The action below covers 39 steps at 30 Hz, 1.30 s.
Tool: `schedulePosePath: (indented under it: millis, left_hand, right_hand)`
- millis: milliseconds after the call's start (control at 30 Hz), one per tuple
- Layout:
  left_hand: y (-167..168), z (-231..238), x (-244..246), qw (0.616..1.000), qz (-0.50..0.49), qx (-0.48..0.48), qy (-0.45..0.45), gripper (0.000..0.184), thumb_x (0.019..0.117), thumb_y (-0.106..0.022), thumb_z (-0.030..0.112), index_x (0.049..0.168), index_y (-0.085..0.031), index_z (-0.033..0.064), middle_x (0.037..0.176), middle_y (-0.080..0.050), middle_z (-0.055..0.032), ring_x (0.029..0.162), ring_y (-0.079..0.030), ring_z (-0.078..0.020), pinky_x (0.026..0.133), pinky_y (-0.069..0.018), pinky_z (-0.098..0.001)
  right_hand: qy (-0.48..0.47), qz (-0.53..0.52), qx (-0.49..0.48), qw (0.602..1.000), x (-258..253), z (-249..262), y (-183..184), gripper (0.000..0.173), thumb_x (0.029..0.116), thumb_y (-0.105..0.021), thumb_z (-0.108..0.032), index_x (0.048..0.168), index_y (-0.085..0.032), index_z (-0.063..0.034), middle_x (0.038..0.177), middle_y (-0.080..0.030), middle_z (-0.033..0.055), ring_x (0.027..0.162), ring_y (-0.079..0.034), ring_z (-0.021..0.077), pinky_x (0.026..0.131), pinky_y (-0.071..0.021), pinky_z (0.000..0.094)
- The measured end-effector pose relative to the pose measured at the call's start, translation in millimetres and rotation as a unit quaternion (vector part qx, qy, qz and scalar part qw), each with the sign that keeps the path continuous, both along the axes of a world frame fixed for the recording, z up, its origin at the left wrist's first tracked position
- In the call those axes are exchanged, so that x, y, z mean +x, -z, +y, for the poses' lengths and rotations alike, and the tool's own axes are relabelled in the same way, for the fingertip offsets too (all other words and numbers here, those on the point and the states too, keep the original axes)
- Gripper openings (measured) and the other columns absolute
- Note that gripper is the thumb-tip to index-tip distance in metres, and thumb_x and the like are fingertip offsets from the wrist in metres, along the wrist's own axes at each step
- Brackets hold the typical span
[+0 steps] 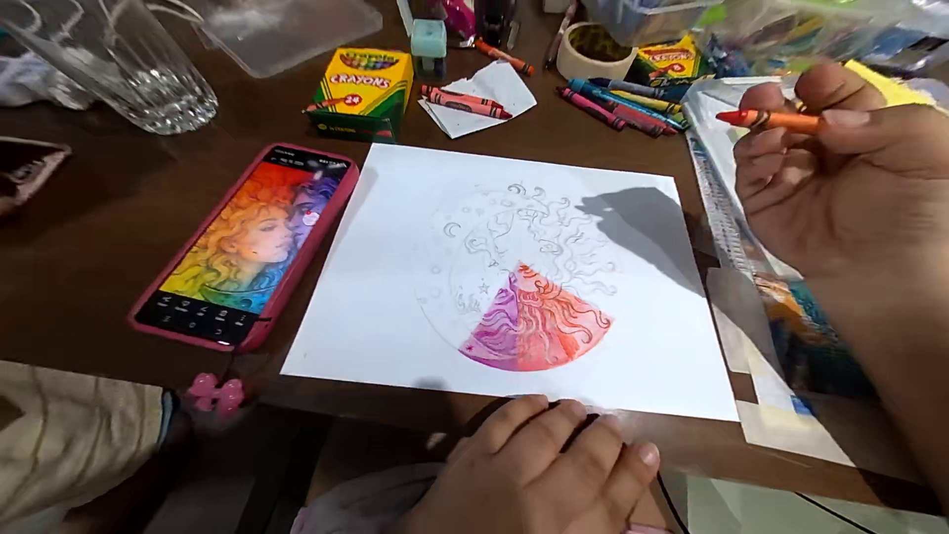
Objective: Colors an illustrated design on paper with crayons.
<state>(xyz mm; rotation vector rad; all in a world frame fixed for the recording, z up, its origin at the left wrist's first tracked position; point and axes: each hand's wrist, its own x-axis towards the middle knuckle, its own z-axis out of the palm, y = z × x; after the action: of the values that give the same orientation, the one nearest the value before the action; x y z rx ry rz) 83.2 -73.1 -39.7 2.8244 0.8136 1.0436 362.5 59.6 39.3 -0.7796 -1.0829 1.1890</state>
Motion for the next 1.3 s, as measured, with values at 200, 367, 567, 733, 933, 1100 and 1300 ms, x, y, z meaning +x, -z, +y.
schedulePosePath:
  millis: [200, 367, 567, 733, 933, 1100, 1300]
  left_hand:
    - [-8, -19, -33, 0.995, -0.088, -0.030, 0.042, 0.022, 0.1003, -0.061, 0.022, 0.122, -0.064, 0.0180, 0.108, -0.064, -0.0015, 0.101, -0.057, -0.0169, 0.098, -0.0407, -0.0272]
    - [-8, -20, -81, 0.980, -0.007, -0.198, -0.006, 0.032, 0.1048, -0.051, 0.035, 0.113, -0.072, 0.0120, 0.086, -0.071, -0.0058, 0.081, -0.067, -0.0187, 0.077, -0.0545, -0.0353]
    - [-8, -1, -126, 0.896, 0.033, -0.409, -0.168, 0.051, 0.1010, -0.048, 0.043, 0.112, -0.074, 0.0009, 0.107, -0.073, -0.0155, 0.102, -0.070, -0.0291, 0.090, -0.0551, -0.0508]
    - [-17, 14, -168, 0.878, -0.028, -0.356, -0.320, 0.058, 0.1020, -0.039, 0.049, 0.088, -0.075, 0.0057, 0.087, -0.072, -0.0083, 0.090, -0.068, -0.0219, 0.081, -0.0515, -0.0524]
    - [-32, 12, -182, 0.860, -0.010, -0.420, -0.289, 0.060, 0.1035, -0.037, 0.051, 0.107, -0.073, 0.0033, 0.099, -0.075, -0.0091, 0.094, -0.073, -0.0244, 0.087, -0.0563, -0.0516]
    - [-14, -18, -118, 0.766, -0.183, -0.613, 0.056, 0.064, 0.1034, -0.046, 0.055, 0.140, -0.057, 0.0035, 0.114, -0.075, -0.0019, 0.104, -0.072, -0.0148, 0.093, -0.0582, -0.0350]
    - [-25, -28, -44, 0.672, -0.335, -0.659, -0.047, 0.036, 0.1084, -0.032, 0.021, 0.112, -0.062, 0.0028, 0.087, -0.075, 0.0003, 0.079, -0.074, -0.0125, 0.079, -0.0620, -0.0310]
  right_hand:
    - [-0.123, -0.130, 0.024, 0.984, 24, -61, -37, 0.026, 0.1041, -0.043, -0.021, 0.103, -0.069, -0.0223, 0.064, -0.060, -0.0114, 0.046, -0.053, -0.0035, 0.042, -0.0462, 0.0122]
    - [-0.034, -0.623, 0.091, 0.776, 12, -159, -6, 0.033, 0.0946, -0.050, -0.026, 0.116, -0.073, -0.0168, 0.108, -0.074, -0.0006, 0.097, -0.070, 0.0140, 0.078, -0.0597, 0.0377]
    - [0.088, -0.720, 0.174, 0.666, -10, -194, 56, 0.052, 0.0919, -0.044, -0.026, 0.138, -0.062, -0.0094, 0.146, -0.058, 0.0178, 0.138, -0.053, 0.0388, 0.107, -0.0445, 0.0607]
    - [0.113, -0.727, 0.179, 0.653, -29, -209, 56, 0.044, 0.0998, -0.041, -0.027, 0.135, -0.063, -0.0121, 0.141, -0.061, 0.0195, 0.137, -0.053, 0.0417, 0.108, -0.0422, 0.0635]
    - [0.074, -0.694, 0.208, 0.685, -43, -225, 44, 0.034, 0.1080, -0.041, -0.026, 0.132, -0.062, -0.0137, 0.119, -0.070, 0.0149, 0.127, -0.059, 0.0374, 0.111, -0.0364, 0.0620]
    - [-0.036, -0.530, 0.220, 0.818, -42, -235, 23, 0.038, 0.1105, -0.036, -0.026, 0.119, -0.068, -0.0051, 0.098, -0.074, 0.0150, 0.110, -0.068, 0.0251, 0.121, -0.0285, 0.0499]
    - [-0.046, -0.236, 0.089, 0.966, 11, -179, 16, 0.049, 0.1009, -0.040, -0.066, 0.115, -0.074, -0.0334, 0.088, -0.073, -0.0139, 0.080, -0.068, -0.0005, 0.074, -0.0572, 0.0184]
